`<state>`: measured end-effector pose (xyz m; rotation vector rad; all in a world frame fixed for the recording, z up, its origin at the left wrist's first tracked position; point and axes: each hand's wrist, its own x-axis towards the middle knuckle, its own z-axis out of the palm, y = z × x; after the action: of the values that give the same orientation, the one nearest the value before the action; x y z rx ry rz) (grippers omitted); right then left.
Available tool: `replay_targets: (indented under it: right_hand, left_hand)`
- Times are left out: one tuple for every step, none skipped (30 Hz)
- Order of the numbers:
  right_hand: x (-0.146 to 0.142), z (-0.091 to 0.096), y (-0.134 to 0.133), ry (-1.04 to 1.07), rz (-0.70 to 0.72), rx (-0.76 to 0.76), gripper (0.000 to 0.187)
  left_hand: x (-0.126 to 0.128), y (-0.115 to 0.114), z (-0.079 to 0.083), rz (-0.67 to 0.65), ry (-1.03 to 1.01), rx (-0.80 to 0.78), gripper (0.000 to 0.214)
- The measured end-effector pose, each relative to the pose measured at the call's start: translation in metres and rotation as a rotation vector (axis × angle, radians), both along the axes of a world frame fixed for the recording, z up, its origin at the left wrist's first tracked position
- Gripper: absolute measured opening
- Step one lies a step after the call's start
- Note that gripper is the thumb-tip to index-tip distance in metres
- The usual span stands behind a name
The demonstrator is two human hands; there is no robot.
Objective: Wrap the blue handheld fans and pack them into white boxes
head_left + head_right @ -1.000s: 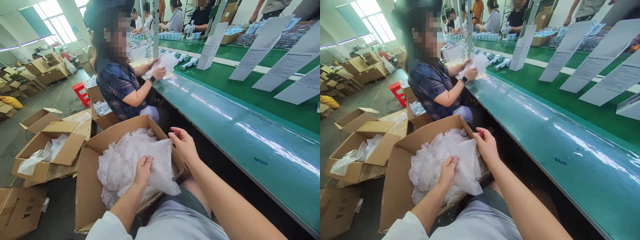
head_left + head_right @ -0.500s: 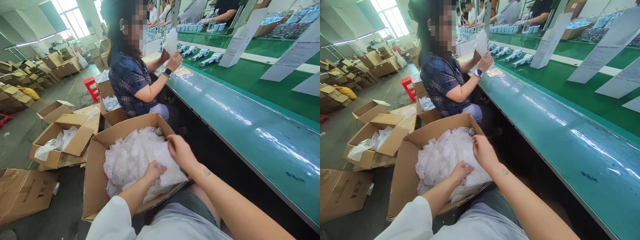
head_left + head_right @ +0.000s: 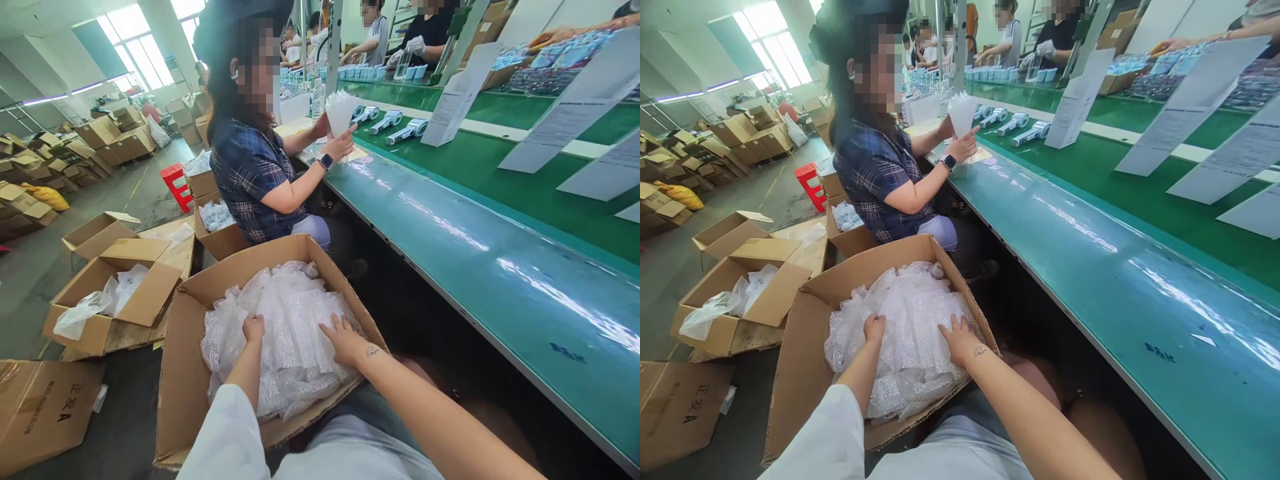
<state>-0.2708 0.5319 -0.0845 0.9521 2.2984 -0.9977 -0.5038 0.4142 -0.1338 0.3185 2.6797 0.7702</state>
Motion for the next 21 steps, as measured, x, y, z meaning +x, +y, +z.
replay_targets:
  right_hand:
    - [0.0,0.002,0.001,0.051,-0.044,-0.024,0.086]
    - [0.0,0.005,0.001,0.111,-0.093,-0.05,0.075]
    - [-0.001,0.009,0.001,0.178,-0.15,-0.078,0.061]
    - [-0.003,0.014,0.001,0.246,-0.213,-0.112,0.049]
    - [-0.005,0.02,0.001,0.311,-0.275,-0.15,0.041]
    - [-0.007,0.027,0.001,0.368,-0.328,-0.185,0.04]
    - [-0.01,0.036,0.001,0.427,-0.387,-0.253,0.046]
    - [-0.012,0.046,0.002,0.495,-0.456,-0.372,0.056]
    - [-0.014,0.055,0.004,0.576,-0.528,-0.537,0.065]
    - [-0.015,0.065,0.006,0.669,-0.596,-0.724,0.071]
    - [-0.014,0.075,0.009,0.767,-0.652,-0.899,0.072]
    - [-0.012,0.083,0.012,0.867,-0.708,-1.016,0.067]
    - [-0.009,0.091,0.017,0.958,-0.759,-1.054,0.06]
    - [-0.004,0.097,0.021,1.03,-0.801,-1.012,0.052]
    - [0.002,0.102,0.026,1.085,-0.845,-0.94,0.046]
    - [0.008,0.107,0.031,1.134,-0.896,-0.875,0.043]
    - [0.016,0.111,0.035,1.184,-0.953,-0.832,0.042]
    - [0.023,0.114,0.039,1.236,-1.009,-0.817,0.041]
    - [0.03,0.117,0.041,1.286,-1.056,-0.821,0.042]
    - [0.036,0.12,0.041,1.332,-1.098,-0.829,0.044]
    - [0.04,0.121,0.04,1.364,-1.123,-0.842,0.045]
  left_hand:
    - [0.001,-0.001,0.003,0.023,0.023,0.082,0.021]
    - [0.002,-0.003,0.009,0.045,0.037,0.178,0.019]
    - [0.003,-0.005,0.016,0.06,0.047,0.276,0.019]
    - [0.006,-0.008,0.026,0.062,0.058,0.353,0.02]
    - [0.01,-0.011,0.038,0.059,0.066,0.416,0.021]
    - [0.017,-0.015,0.052,0.039,0.068,0.485,0.02]
    - [0.027,-0.018,0.067,-0.018,0.06,0.568,0.019]
    - [0.039,-0.021,0.082,-0.125,0.042,0.655,0.017]
    - [0.052,-0.024,0.098,-0.286,0.016,0.739,0.014]
    - [0.066,-0.027,0.112,-0.506,-0.015,0.789,0.01]
    - [0.079,-0.029,0.126,-0.748,-0.045,0.796,0.01]
    - [0.09,-0.031,0.137,-0.975,-0.068,0.761,0.015]
    - [0.098,-0.031,0.145,-1.148,-0.077,0.698,0.019]
    - [0.103,-0.032,0.15,-1.255,-0.077,0.644,0.023]
    - [0.105,-0.032,0.152,-1.295,-0.071,0.613,0.024]
    - [0.105,-0.031,0.151,-1.274,-0.063,0.611,0.023]
    - [0.102,-0.03,0.149,-1.198,-0.057,0.638,0.019]
    - [0.099,-0.027,0.146,-1.074,-0.065,0.688,0.013]
    - [0.097,-0.024,0.142,-0.909,-0.1,0.757,0.006]
    - [0.097,-0.018,0.14,-0.721,-0.178,0.834,0.004]
    - [0.098,-0.012,0.138,-0.538,-0.302,0.904,0.016]
